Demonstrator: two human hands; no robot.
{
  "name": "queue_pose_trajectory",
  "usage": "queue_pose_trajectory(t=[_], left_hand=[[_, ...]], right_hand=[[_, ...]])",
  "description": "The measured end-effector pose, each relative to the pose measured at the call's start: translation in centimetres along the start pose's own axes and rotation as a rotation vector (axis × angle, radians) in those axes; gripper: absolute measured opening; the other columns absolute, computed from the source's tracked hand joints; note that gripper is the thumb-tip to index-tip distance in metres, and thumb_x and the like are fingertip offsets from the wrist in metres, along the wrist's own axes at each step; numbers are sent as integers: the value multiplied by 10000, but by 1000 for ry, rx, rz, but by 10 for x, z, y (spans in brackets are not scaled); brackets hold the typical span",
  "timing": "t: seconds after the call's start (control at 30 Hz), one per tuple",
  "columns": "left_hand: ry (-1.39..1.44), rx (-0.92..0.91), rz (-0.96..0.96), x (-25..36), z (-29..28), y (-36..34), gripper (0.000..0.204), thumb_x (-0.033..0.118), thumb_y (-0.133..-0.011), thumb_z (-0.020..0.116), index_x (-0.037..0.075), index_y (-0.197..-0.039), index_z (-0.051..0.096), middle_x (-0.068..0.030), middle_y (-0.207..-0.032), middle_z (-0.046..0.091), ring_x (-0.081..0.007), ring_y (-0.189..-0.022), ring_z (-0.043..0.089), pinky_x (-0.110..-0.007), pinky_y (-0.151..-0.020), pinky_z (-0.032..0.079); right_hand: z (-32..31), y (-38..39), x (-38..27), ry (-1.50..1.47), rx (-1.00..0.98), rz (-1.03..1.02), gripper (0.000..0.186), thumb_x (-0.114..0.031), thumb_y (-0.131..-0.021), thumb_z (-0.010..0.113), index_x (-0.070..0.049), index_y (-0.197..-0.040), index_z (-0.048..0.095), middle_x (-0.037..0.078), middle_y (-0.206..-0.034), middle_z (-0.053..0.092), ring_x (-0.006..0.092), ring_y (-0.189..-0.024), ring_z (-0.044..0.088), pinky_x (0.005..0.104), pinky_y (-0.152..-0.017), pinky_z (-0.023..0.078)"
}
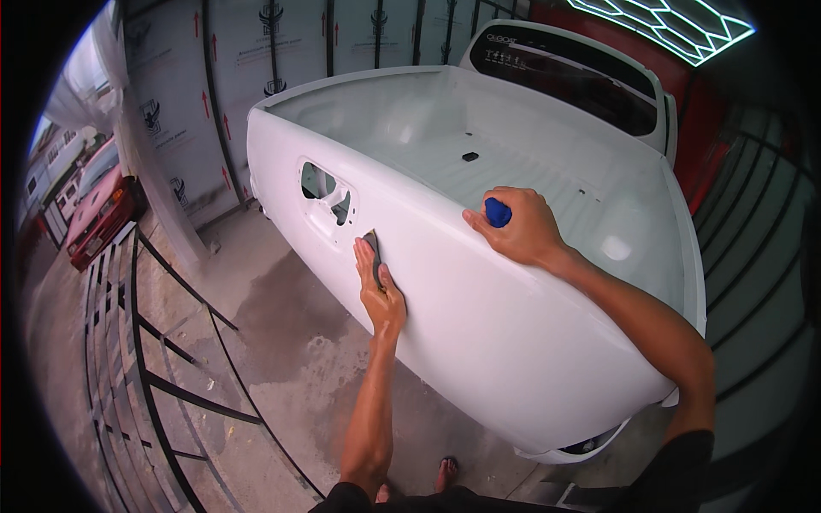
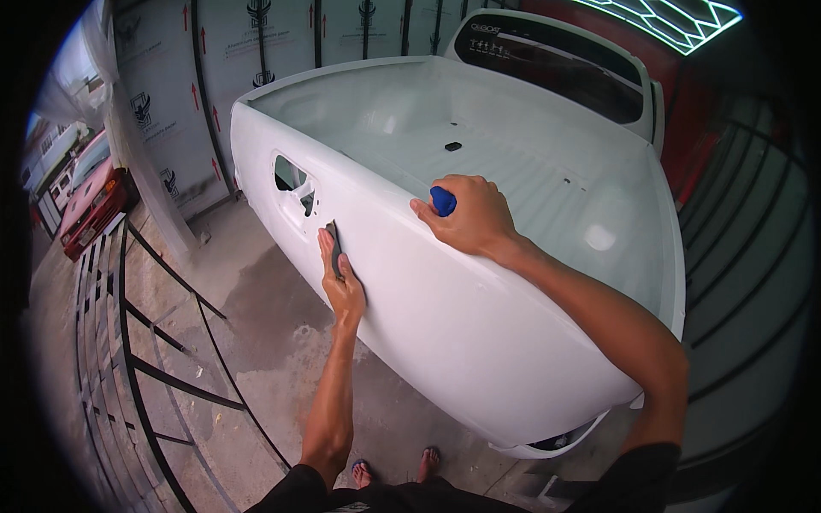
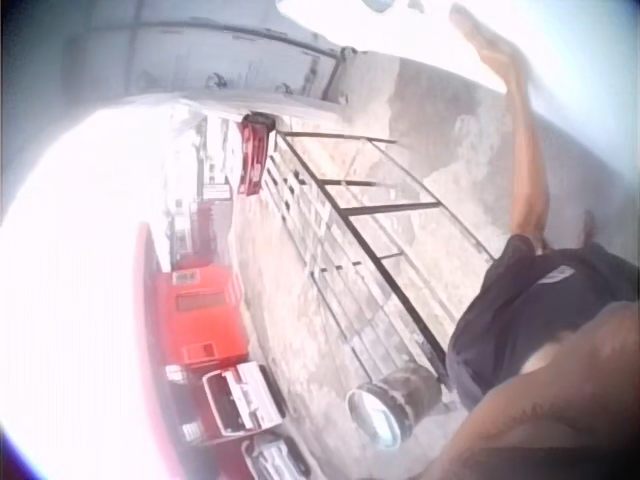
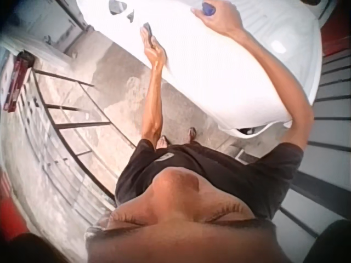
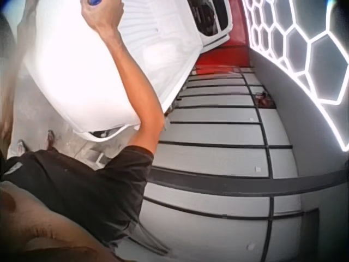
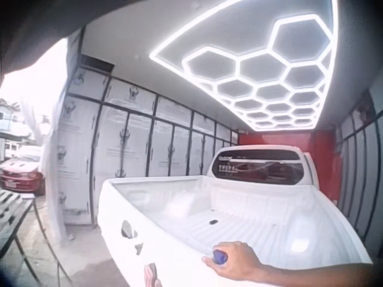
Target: The person wraps sandpaper around a sanding block, wets it in a bucket of water, and sands a white vehicle panel while wiping it with a cloth. The person then sands the edges and surface of the panel using a piece of sandpaper.
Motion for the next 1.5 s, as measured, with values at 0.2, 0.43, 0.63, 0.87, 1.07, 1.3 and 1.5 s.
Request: queue_pose_trajectory(t=[0.2,0.43,0.63,0.87,1.07,1.3,1.5], left_hand=[[-88,-40,155,9,0,21,542,24,-1034,391,-17,-1573,347,-255,-1594,399,-429,-1516,308,-527,-1254,215],[-49,-28,189,42,14,49,519,64,-1056,414,18,-1572,379,-227,-1625,360,-389,-1521,316,-515,-1247,250],[-85,-120,49,-4,-25,-41,518,68,-1064,426,8,-1574,360,-207,-1632,358,-386,-1530,297,-520,-1251,230],[-70,-94,227,38,16,60,547,7,-1013,415,-12,-1559,393,-223,-1620,381,-415,-1528,297,-540,-1250,195],[49,-21,56,16,-16,-54,464,139,-1099,364,-30,-1524,434,-233,-1561,465,-388,-1485,392,-482,-1229,275],[-115,-61,293,34,12,9,526,-27,-1021,390,-27,-1547,393,-238,-1607,387,-425,-1521,299,-519,-1251,236],[-120,48,232,44,4,-63,495,-76,-1003,440,-33,-1495,460,-254,-1554,449,-419,-1478,376,-506,-1237,289]], right_hand=[[-2,-2,3,10,31,-25,344,-318,-886,756,-48,-709,637,88,-695,666,283,-614,633,400,-635,511],[-5,0,4,-7,42,-26,348,-275,-884,780,-37,-698,606,90,-680,618,245,-592,563,371,-612,470],[-2,-2,-6,-13,19,-32,381,-376,-866,789,-74,-695,633,72,-692,659,254,-646,648,379,-631,504],[-1,-5,7,-27,40,-17,423,-433,-890,768,-72,-700,654,81,-689,670,256,-637,646,380,-646,514],[1,-7,1,-15,-26,49,450,-449,-915,746,-61,-699,669,89,-652,661,232,-594,628,371,-621,502],[2,-7,7,-41,1,34,451,-434,-921,736,-40,-712,672,121,-641,637,288,-582,608,388,-613,495],[5,-11,7,-47,14,1,439,-408,-920,729,-29,-712,655,138,-651,630,324,-586,603,420,-606,484]])
Point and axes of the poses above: each hand's wrist, its own y-axis away from the middle knuckle, its own z-axis out of the palm, x = y × z, the point moved 7 cm from there along -y, towards the middle knuckle
